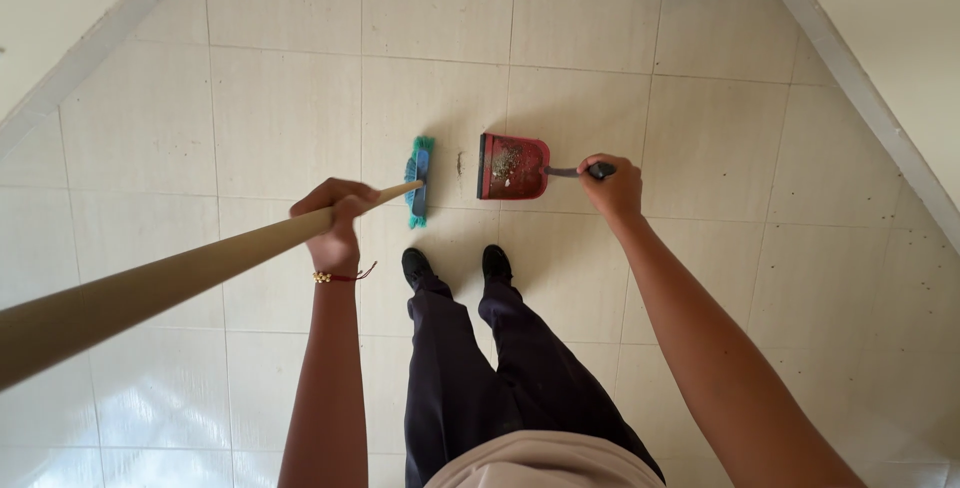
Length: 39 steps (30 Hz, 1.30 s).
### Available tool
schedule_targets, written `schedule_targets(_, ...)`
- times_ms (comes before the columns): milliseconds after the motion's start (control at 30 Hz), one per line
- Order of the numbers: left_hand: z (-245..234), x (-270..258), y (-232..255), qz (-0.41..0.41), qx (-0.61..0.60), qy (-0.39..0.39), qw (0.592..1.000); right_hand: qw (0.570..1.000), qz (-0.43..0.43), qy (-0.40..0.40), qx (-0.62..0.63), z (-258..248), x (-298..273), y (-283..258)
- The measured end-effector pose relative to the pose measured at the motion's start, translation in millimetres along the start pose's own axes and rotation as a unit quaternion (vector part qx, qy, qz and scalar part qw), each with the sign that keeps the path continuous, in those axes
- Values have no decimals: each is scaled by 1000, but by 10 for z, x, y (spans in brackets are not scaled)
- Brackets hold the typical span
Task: The person sweeps debris into a pile using a broom and then pushes the debris into a long-handled dustpan while moving across a tiled floor.
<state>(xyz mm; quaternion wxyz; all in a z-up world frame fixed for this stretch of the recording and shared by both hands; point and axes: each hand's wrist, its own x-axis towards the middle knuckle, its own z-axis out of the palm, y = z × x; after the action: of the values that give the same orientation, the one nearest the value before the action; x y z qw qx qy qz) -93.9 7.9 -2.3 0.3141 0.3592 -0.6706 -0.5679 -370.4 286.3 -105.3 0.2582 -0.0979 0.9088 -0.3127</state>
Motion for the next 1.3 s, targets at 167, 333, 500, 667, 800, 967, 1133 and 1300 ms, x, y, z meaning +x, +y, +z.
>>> schedule_targets(167,307,245,155,39,12,-121,992,1000,9,-8,7,-20,-49,52)
schedule_targets(333,621,225,185,42,-23,-99,994,1000,2,5,1,-40,-109,91)
schedule_targets(500,754,-49,146,34,-161,-102,981,999,-11,7,38,-37,-94,150)
schedule_targets(667,797,-216,45,52,-284,-77,954,999,15,-13,42,-84,-39,176)
schedule_targets(800,680,-209,119,78,-333,-67,937,999,7,-14,39,-159,-30,229)
schedule_targets(967,223,-206,423,98,-324,-36,940,998,13,-7,65,-210,-66,351)
schedule_targets(1133,-81,-294,665,143,-294,-80,942,998,-8,14,61,-331,-58,453)
schedule_targets(1300,-109,-268,634,161,-260,-67,950,997,3,12,72,-652,-80,433)
